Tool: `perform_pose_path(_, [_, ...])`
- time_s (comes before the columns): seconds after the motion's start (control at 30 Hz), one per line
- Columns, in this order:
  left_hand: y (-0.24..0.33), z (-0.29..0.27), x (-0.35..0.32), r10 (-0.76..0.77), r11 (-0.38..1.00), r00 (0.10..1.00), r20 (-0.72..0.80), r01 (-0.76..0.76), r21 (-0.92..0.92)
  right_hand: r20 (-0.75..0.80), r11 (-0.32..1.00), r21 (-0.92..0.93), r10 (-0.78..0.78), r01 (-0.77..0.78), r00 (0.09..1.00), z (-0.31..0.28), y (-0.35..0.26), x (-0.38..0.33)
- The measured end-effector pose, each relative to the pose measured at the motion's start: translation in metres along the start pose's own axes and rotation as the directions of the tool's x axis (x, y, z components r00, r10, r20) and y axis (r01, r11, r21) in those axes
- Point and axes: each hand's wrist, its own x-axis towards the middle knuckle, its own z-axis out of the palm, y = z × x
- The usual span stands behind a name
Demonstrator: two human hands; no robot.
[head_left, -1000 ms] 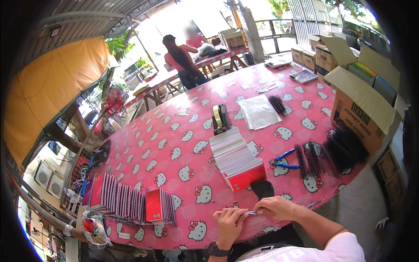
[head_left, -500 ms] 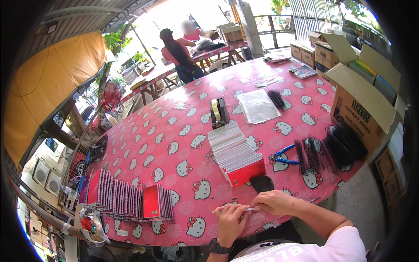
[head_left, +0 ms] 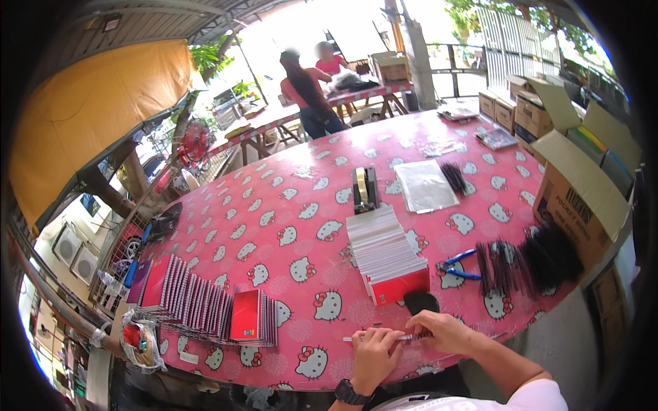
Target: The person assembles small spiral-bound notebooks by inserting a black spiral binding into the punched holes of red covers and white paper stacks. They use a black handheld tool to secure the spiral and place the finished notebooks into a growing stack on the table.
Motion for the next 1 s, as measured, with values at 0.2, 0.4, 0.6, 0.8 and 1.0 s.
perform_pose_path(0.2, [-0.005, 0.006, -0.001, 0.027, 1.000, 0.999, 0.019, -0.027, -0.014, 0.139, 0.989, -0.077, 0.132, -0.122, 0.981, 0.000, -0.002, 0.005])
perform_pose_path(0.4, [-0.002, 0.003, 0.001, 0.091, 0.995, 0.996, -0.006, -0.091, -0.028, 0.011, 0.997, -0.010, 0.073, -0.072, 0.997, 0.002, 0.002, 0.001])
perform_pose_path(0.6, [0.001, -0.001, 0.006, 0.076, 0.993, 0.997, 0.026, -0.073, -0.095, -0.141, 0.940, -0.334, 0.024, -0.071, 0.990, -0.032, 0.037, 0.007])
perform_pose_path(0.8, [-0.009, -0.003, 0.003, 0.117, 0.992, 0.984, 0.133, -0.110, -0.057, 0.066, 0.908, -0.402, 0.157, -0.118, 0.985, -0.019, 0.055, -0.009])
perform_pose_path(1.0, [-0.005, -0.007, 0.007, 0.120, 0.990, 0.986, 0.115, -0.111, -0.085, -0.010, 0.913, -0.400, 0.088, -0.085, 0.996, -0.009, 0.064, -0.002])
